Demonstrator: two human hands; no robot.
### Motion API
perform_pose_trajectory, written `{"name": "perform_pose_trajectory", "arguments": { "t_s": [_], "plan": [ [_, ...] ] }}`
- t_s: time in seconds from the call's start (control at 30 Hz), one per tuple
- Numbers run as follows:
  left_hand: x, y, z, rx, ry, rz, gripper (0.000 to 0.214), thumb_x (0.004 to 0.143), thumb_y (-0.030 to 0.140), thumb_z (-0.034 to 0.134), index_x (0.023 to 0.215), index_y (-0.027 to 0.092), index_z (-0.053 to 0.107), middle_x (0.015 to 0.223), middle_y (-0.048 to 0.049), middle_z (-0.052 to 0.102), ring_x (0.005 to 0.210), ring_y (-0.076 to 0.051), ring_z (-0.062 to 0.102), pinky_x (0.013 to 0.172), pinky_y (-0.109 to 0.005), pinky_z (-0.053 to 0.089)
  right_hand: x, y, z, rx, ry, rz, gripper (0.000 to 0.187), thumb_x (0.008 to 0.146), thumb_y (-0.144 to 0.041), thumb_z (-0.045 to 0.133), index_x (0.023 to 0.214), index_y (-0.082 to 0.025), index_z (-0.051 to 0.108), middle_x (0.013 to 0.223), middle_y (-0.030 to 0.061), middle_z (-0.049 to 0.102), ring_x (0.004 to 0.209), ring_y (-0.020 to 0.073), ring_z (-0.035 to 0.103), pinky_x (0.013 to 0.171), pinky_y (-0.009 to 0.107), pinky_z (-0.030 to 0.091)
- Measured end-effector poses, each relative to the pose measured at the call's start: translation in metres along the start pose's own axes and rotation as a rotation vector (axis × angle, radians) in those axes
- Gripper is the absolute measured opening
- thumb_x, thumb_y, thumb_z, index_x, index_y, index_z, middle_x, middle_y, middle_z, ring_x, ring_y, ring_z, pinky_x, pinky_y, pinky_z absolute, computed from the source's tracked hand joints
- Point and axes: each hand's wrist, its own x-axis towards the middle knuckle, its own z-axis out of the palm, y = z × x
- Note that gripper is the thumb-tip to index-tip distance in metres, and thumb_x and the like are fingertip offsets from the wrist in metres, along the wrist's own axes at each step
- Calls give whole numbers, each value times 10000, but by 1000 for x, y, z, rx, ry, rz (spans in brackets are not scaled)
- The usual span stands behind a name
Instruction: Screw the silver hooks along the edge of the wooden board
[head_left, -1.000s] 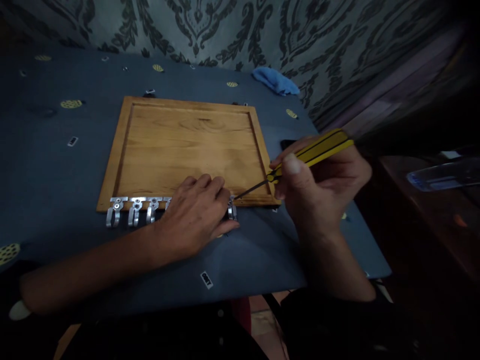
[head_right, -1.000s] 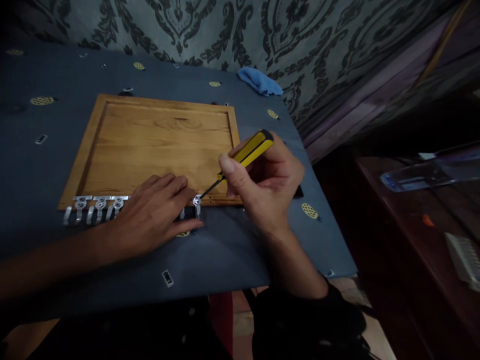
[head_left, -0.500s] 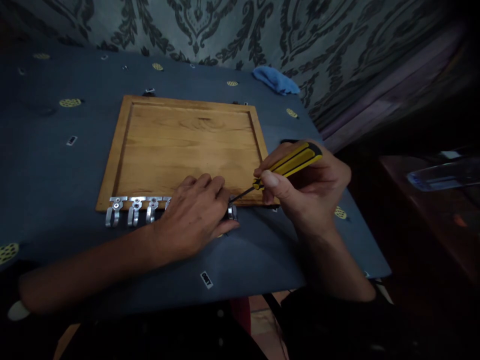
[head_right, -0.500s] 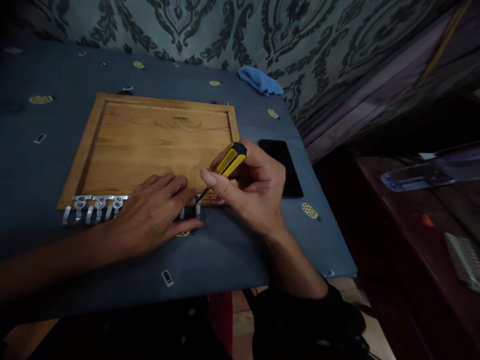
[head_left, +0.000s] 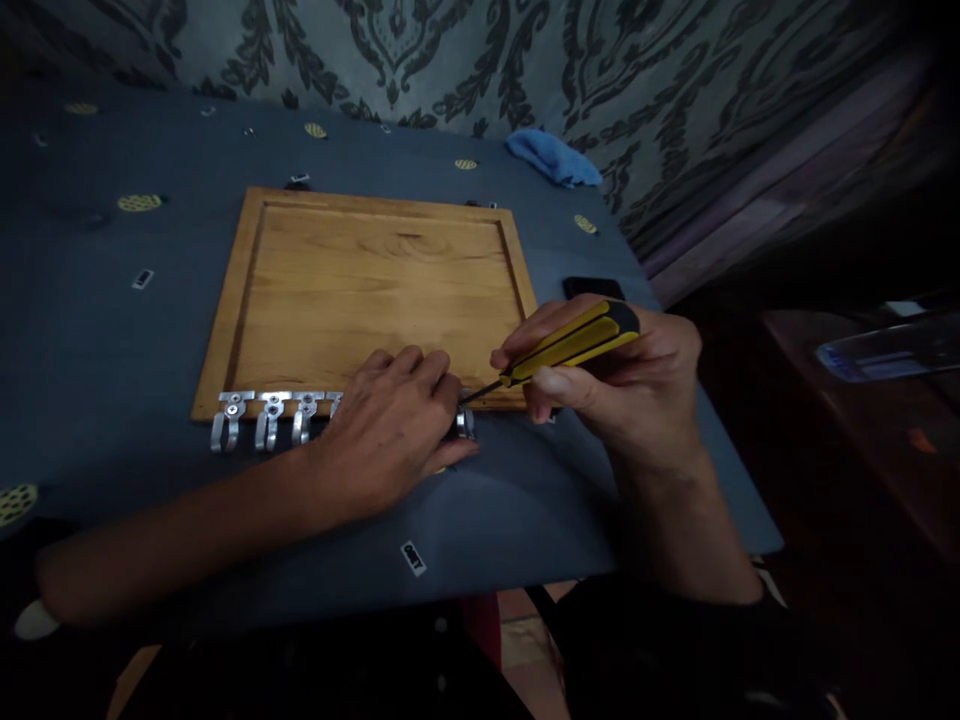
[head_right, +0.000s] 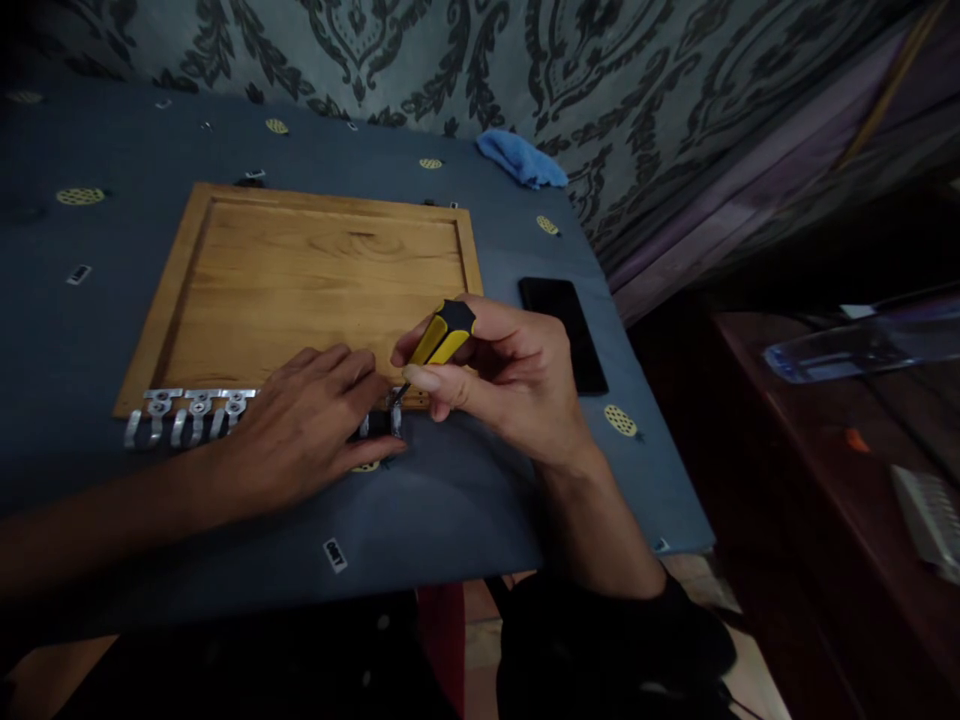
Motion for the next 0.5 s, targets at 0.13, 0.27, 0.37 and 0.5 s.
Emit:
{"name": "perform_pose_trajectory", "arguments": {
  "t_s": [0.13,0.27,0.37,0.5],
  "plan": [
    [-2,0,1,5,14,1,454,954,508,605,1141,99,669,1089,-138,651,1073,-321,609,906,-455,505,2,2,6,-30,69,-46,210,744,-365,878,765,-233,716,726,-18,684,533,105,589,372,208,480],
    [-2,0,1,15,1,-3,483,957,522,593,1188,103,659,1114,-139,645,1109,-322,604,930,-461,506,0,3,16,-102,188,-82,269,723,-384,896,702,-235,672,695,-30,633,517,89,548,388,215,458],
    [-1,1,0,12,-24,-10,485,954,521,597,1193,103,656,1123,-141,640,1121,-330,602,936,-473,507,-3,5,20,-184,262,-91,297,725,-413,893,689,-231,661,671,-39,608,482,77,500,381,223,423],
    [1,1,-1,-1,-35,-20,456,960,513,590,1149,103,659,1101,-137,639,1117,-330,605,943,-473,505,-5,13,21,-279,365,-162,336,783,-489,832,672,-232,646,613,-39,569,491,89,485,425,249,411]
  ]
}}
